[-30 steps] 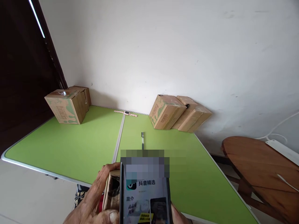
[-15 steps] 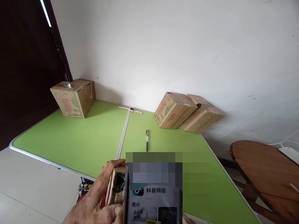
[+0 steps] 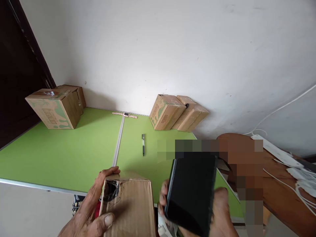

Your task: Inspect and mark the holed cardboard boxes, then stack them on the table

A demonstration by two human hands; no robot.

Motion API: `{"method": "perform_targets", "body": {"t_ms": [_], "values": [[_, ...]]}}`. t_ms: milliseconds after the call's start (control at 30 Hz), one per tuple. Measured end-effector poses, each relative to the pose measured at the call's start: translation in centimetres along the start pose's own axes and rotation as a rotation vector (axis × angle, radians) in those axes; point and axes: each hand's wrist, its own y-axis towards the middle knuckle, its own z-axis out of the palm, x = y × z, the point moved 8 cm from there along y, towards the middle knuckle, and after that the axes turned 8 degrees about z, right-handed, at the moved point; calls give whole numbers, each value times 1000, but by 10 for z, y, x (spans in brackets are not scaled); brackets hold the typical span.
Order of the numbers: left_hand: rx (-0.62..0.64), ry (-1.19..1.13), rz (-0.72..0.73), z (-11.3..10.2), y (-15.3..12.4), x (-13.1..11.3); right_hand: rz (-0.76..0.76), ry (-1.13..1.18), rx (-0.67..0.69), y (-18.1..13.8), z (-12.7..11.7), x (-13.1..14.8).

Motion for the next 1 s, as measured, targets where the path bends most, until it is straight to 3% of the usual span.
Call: {"method": "perform_targets", "body": {"t_ms": [100, 233, 433, 600, 833, 933, 1000], "values": [[61, 17, 43, -1, 3, -7, -114, -137, -150, 38, -38, 14], [48, -25, 73, -2, 3, -2, -195, -536, -420, 96, -93, 27], [47, -42, 75, -3, -1, 20, -236, -853, -639, 137, -133, 41], [94, -34, 88, 2, 6, 11, -188, -1220, -768, 136, -141, 52], [108, -20, 219, 10, 16, -12, -67, -1639, -897, 126, -133, 47], [95, -5, 244, 11, 11, -4, -58, -1711, -897, 118, -125, 37], [87, 29, 240, 13, 6, 10, -150, -1724, -931, 105, -116, 30]]}}
